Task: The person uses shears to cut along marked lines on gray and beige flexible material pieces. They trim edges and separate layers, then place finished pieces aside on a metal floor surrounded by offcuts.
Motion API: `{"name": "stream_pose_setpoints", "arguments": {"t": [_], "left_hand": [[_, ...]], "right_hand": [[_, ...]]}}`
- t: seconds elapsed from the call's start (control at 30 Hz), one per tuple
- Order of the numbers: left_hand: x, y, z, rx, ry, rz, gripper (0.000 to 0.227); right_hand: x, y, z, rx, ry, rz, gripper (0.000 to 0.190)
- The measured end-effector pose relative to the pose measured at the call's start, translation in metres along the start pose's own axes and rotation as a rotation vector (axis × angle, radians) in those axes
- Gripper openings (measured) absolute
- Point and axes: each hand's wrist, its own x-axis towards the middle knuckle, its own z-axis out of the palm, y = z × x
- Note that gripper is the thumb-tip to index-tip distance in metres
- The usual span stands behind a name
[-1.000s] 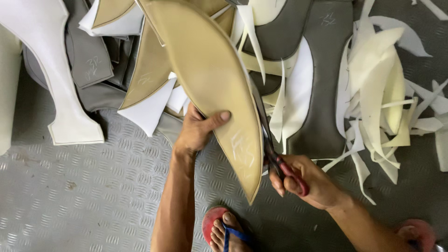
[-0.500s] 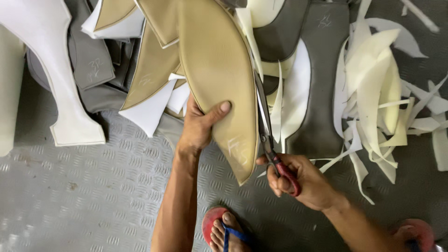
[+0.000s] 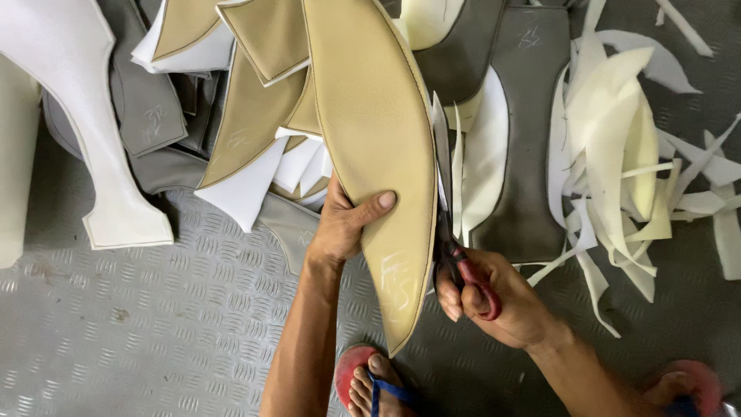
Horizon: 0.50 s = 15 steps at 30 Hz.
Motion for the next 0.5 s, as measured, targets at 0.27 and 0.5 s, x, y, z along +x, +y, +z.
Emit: {"name": "stream_pose_setpoints", "arguments": {"t": [0.27,0.5], "left_hand": [[-0.002,-0.005,-0.016,-0.082,-0.012,-0.047,0.065],[0.023,0.037,-0.016,0.049,-0.008,0.006,0.063]], "right_hand": [[-0.002,0.005,-0.002,-0.015,-0.020,0.038,0.065],[-0.005,0.004,0.006,-0.011,-0.003,0.058,0.072]]}}
